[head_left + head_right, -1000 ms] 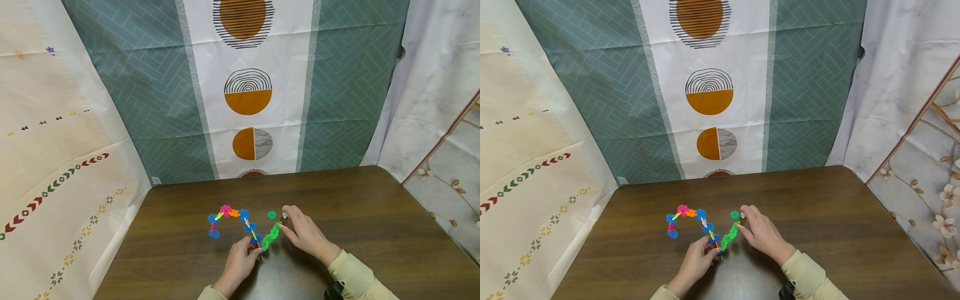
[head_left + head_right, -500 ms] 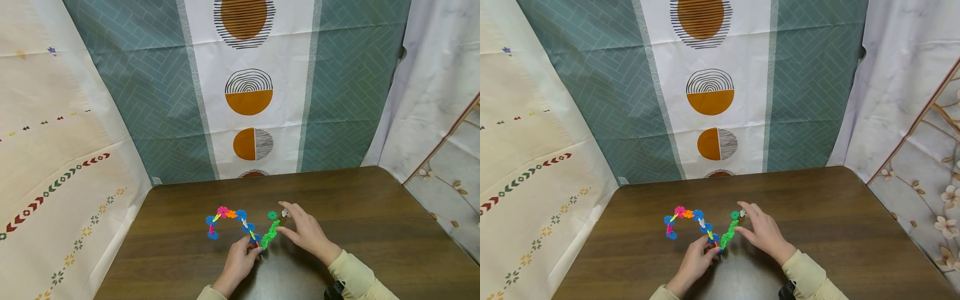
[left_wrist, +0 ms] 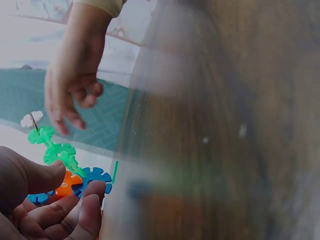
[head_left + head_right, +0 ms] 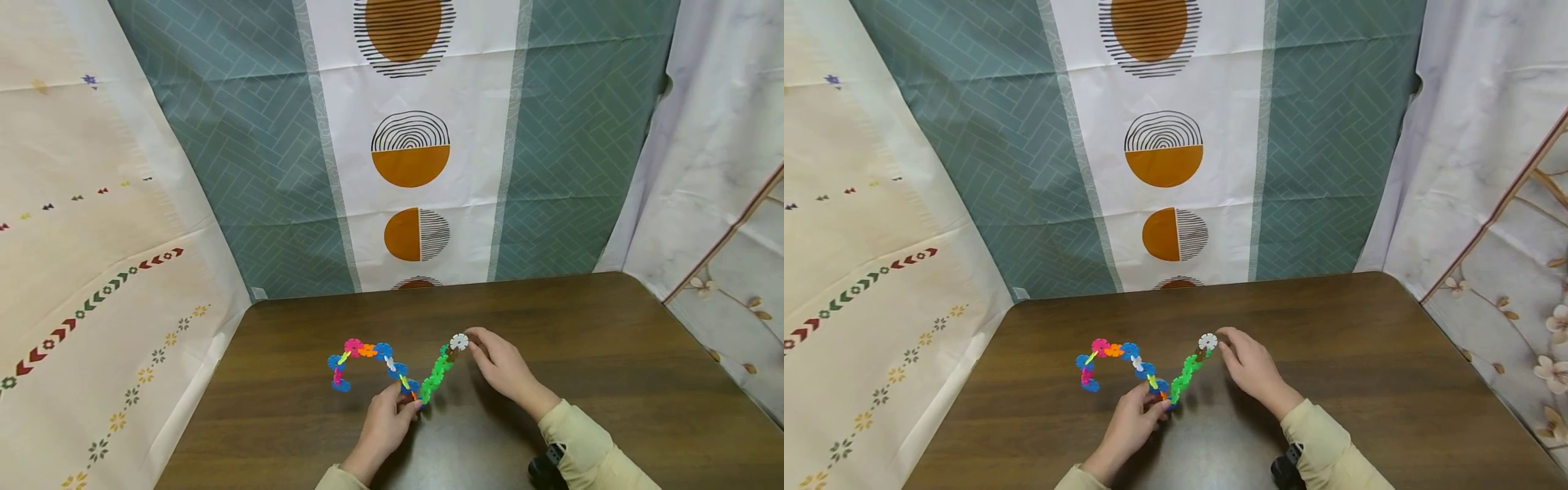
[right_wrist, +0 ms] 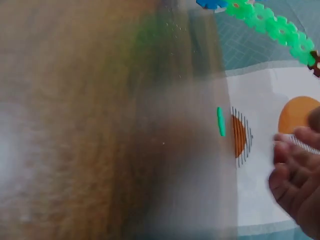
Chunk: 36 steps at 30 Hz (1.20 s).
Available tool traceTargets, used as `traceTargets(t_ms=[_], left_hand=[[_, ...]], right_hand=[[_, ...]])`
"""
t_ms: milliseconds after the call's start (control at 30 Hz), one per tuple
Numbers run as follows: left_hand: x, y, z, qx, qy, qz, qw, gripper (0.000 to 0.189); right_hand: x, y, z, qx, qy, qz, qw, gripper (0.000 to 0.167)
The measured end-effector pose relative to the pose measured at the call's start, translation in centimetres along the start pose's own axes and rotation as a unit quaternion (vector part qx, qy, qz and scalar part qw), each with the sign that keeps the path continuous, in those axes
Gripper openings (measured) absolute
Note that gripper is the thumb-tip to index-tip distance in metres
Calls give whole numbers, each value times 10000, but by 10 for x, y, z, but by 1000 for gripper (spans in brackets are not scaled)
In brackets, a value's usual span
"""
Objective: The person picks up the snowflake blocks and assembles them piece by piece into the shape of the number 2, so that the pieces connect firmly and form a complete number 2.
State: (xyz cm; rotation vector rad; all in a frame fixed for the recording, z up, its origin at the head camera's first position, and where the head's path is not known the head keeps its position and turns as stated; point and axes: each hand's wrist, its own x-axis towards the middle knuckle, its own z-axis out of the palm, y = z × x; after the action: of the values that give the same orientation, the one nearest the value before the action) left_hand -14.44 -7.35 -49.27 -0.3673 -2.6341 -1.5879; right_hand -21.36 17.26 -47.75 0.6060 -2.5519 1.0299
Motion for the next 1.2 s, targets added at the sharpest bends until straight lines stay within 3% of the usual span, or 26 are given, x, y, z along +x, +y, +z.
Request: traceTargets(t_ms=[233, 500, 667, 800, 900, 1067, 1200], left_hand=[[-1, -1, -5, -109, 3, -72, 9999, 9], [-1, -2, -7, 25, 31, -146, 9999, 8], [-2, -1, -8, 54, 9, -182, 9998, 8], [-2, 0, -8, -18, 1, -99, 9999, 9], [-1, 1, -8, -15, -8, -121, 9999, 8], [0, 1, -8, 38, -12, -161, 9999, 7], [0, 1, -8, 45, -32, -173, 9998, 8]], right_hand=[[10, 12, 11, -235, -873, 340, 9953, 8], [19, 16, 18, -694, -1580, -78, 9850, 5], [21, 12, 23, -1472, -1745, -556, 9720, 4], [20, 10, 26, -1841, -1509, -681, 9689, 11], [19, 9, 25, -1716, -1341, -411, 9751, 16], [16, 10, 18, -1096, -1535, 233, 9818, 25], [12, 12, 11, -816, -1560, 353, 9837, 34]])
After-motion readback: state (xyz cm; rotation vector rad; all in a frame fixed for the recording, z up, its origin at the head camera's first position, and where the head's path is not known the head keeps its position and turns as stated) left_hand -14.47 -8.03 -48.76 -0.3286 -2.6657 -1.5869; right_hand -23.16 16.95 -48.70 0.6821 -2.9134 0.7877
